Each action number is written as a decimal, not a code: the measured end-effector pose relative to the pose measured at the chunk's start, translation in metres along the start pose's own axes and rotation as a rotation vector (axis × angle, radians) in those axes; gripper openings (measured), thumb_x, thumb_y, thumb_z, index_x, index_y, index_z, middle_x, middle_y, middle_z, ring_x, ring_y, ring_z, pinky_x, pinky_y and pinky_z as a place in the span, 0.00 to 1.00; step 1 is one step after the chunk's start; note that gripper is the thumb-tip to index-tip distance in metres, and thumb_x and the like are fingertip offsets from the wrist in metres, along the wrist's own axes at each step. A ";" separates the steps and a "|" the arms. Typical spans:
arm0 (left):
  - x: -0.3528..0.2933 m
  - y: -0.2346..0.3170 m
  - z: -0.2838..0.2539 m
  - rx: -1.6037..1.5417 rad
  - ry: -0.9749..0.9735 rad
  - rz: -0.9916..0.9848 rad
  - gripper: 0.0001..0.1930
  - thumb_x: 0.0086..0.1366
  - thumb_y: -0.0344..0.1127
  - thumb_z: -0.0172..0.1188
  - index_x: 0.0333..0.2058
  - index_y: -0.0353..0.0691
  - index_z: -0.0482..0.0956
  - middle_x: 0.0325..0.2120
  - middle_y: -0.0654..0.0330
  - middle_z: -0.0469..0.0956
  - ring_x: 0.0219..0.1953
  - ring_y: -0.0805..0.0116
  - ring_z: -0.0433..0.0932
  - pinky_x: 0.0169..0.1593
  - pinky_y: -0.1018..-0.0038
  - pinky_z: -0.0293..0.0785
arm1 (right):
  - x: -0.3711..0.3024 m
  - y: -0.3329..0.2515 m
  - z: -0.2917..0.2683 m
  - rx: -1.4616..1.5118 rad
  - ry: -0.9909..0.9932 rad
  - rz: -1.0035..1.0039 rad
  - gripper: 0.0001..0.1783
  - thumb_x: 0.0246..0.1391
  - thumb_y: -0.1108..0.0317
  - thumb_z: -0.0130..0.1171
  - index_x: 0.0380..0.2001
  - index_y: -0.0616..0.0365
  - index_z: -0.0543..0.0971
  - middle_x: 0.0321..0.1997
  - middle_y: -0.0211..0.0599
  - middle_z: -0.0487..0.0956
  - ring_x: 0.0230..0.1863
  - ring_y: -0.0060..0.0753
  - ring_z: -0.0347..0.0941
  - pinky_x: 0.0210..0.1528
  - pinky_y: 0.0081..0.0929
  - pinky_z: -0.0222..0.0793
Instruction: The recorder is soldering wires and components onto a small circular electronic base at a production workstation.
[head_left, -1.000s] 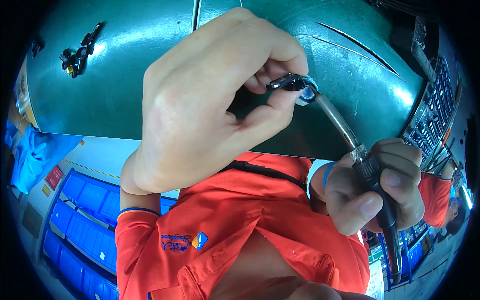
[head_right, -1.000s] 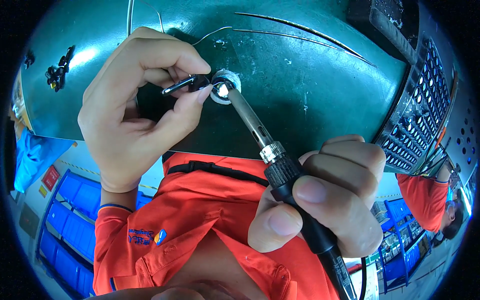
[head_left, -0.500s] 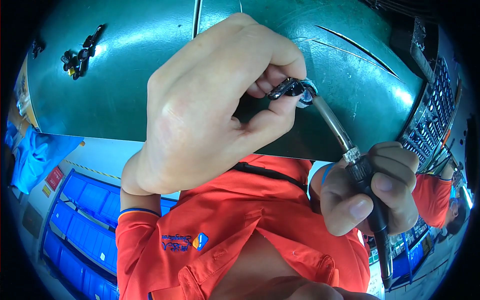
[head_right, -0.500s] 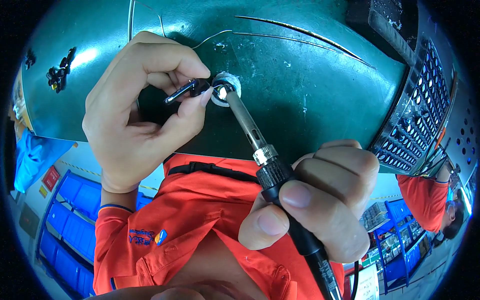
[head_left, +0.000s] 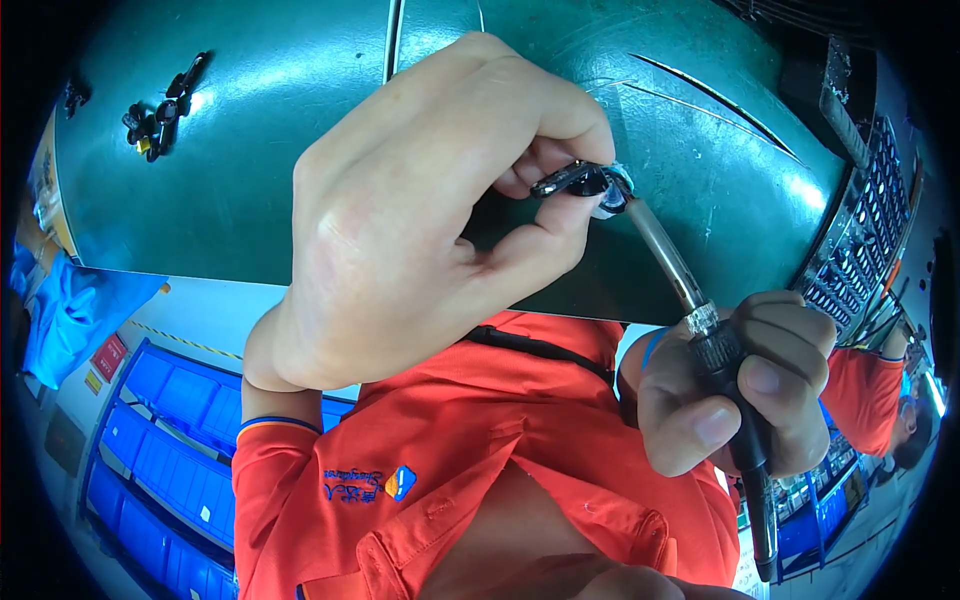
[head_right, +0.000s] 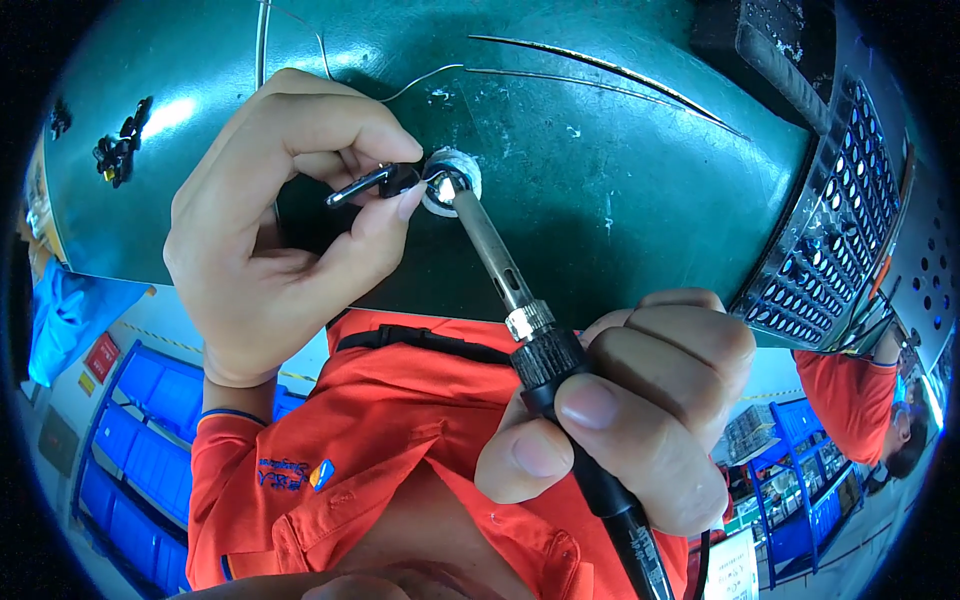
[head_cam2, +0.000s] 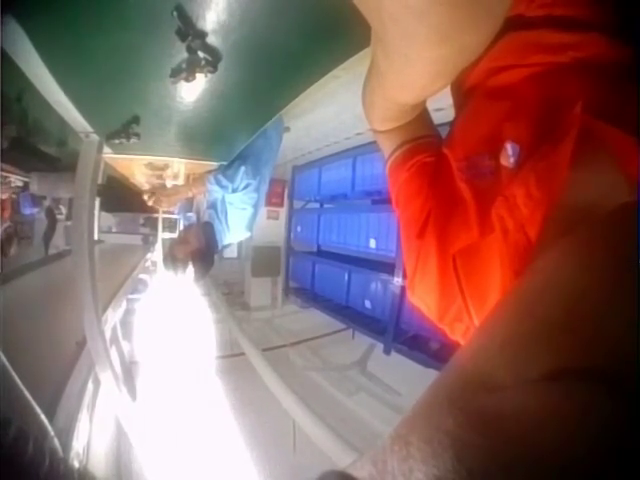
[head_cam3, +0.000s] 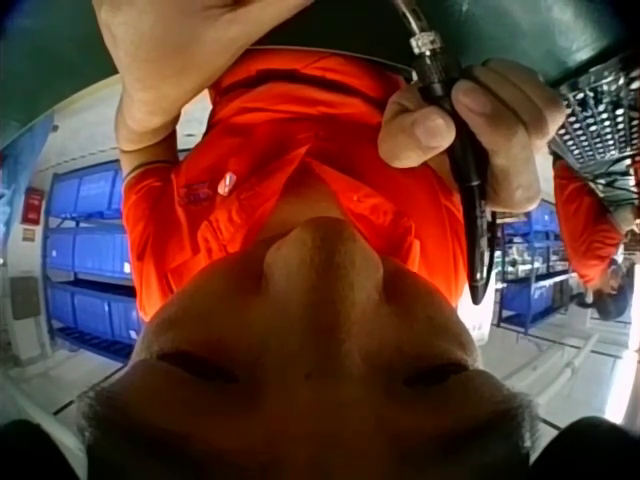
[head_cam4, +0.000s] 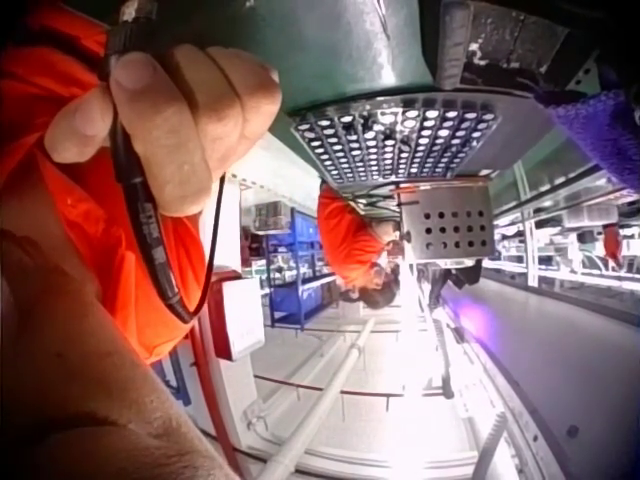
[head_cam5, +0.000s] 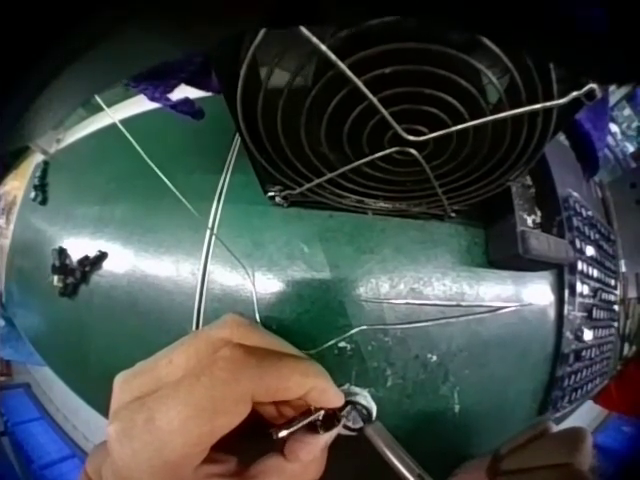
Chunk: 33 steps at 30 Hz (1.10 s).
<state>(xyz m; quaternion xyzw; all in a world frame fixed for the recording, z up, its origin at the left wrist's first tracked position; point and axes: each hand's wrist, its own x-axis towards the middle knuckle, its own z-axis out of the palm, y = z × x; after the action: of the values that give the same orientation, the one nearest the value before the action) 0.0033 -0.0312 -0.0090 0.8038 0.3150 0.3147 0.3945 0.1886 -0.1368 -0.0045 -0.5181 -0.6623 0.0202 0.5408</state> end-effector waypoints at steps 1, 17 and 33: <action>0.000 0.000 0.000 -0.005 -0.005 -0.001 0.14 0.51 0.18 0.70 0.38 0.32 0.83 0.34 0.56 0.82 0.31 0.72 0.79 0.34 0.82 0.74 | 0.000 0.000 0.000 0.006 -0.002 0.005 0.12 0.55 0.64 0.56 0.36 0.61 0.71 0.19 0.35 0.65 0.20 0.31 0.59 0.20 0.29 0.55; -0.002 0.000 -0.001 -0.020 -0.011 -0.035 0.13 0.53 0.17 0.70 0.39 0.31 0.83 0.35 0.55 0.82 0.33 0.72 0.80 0.38 0.81 0.76 | 0.001 -0.002 0.001 -0.003 -0.022 0.018 0.12 0.56 0.64 0.55 0.38 0.61 0.71 0.19 0.34 0.66 0.20 0.30 0.60 0.21 0.29 0.54; -0.001 0.001 -0.002 0.004 -0.008 -0.035 0.13 0.52 0.18 0.70 0.38 0.31 0.83 0.35 0.56 0.82 0.32 0.73 0.79 0.36 0.82 0.75 | -0.002 -0.004 0.005 -0.036 0.042 0.044 0.13 0.58 0.61 0.55 0.35 0.61 0.72 0.17 0.34 0.66 0.19 0.29 0.60 0.20 0.28 0.56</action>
<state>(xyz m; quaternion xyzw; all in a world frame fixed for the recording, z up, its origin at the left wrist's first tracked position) 0.0016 -0.0315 -0.0080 0.8001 0.3280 0.3042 0.3997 0.1819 -0.1372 -0.0052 -0.5424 -0.6395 0.0094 0.5447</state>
